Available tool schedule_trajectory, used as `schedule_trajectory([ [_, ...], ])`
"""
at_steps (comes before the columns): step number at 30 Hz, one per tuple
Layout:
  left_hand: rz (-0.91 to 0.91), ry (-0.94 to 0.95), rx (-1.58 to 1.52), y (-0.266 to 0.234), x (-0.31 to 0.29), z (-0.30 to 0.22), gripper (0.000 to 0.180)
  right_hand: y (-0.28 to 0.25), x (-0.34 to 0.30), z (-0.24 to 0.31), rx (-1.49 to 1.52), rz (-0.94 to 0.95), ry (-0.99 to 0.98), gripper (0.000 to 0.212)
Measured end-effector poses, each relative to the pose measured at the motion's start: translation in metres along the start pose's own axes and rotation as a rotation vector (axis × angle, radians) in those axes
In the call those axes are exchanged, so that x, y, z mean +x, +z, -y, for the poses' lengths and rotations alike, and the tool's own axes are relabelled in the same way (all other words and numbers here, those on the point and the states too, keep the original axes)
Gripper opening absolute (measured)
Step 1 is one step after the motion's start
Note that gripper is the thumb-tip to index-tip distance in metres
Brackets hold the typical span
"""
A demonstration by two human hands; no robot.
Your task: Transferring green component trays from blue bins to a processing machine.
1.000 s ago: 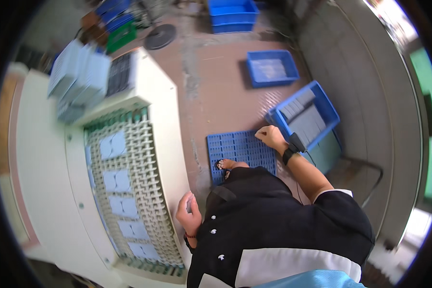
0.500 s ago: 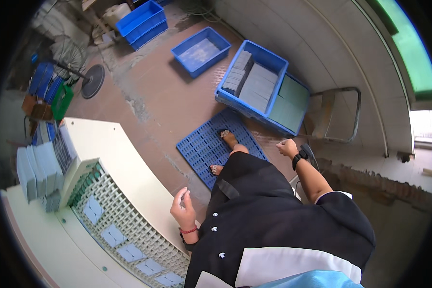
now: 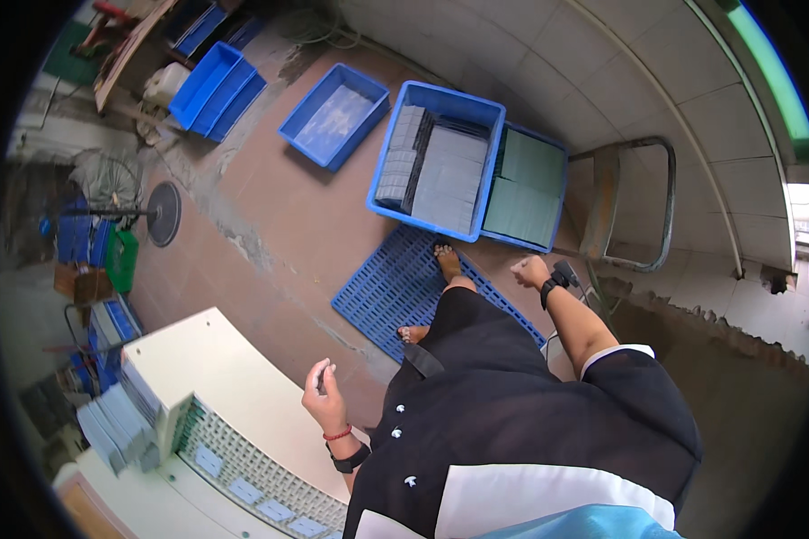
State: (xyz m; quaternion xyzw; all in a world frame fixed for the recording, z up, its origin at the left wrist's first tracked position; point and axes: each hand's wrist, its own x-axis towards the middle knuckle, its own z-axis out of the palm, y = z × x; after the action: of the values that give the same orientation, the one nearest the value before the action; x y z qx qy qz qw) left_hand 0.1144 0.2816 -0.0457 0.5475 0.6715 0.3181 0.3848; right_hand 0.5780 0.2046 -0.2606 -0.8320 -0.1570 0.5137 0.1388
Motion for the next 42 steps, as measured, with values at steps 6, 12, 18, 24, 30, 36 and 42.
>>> schedule_trajectory([
  [6, 0.11, 0.054, 0.048, 0.069, 0.061, -0.048, 0.016, -0.045, 0.05, 0.022, 0.153, -0.101, -0.058, 0.02],
  [12, 0.254, 0.152, 0.194, 0.111, 0.092, -0.064, 0.015, -0.067, 0.086, 0.011, 0.175, -0.129, 0.027, 0.022],
  [18, 0.346, 0.088, 0.195, 0.129, 0.122, -0.058, 0.014, -0.062, 0.099, 0.009, 0.153, -0.12, 0.064, 0.026],
  [24, 0.473, 0.078, 0.138, 0.148, 0.175, -0.023, 0.017, -0.031, 0.107, 0.029, 0.217, -0.117, 0.071, 0.022],
  [30, 0.56, 0.037, 0.055, 0.166, 0.219, 0.008, 0.016, 0.002, 0.094, 0.054, 0.267, -0.088, 0.128, 0.018],
  [36, 0.585, -0.112, 0.011, 0.16, 0.237, 0.053, 0.016, 0.025, 0.112, 0.077, 0.145, -0.075, 0.149, 0.018],
  [42, 0.541, -0.274, 0.041, 0.153, 0.24, 0.08, 0.019, 0.027, 0.158, 0.076, 0.087, -0.075, 0.153, 0.017],
])
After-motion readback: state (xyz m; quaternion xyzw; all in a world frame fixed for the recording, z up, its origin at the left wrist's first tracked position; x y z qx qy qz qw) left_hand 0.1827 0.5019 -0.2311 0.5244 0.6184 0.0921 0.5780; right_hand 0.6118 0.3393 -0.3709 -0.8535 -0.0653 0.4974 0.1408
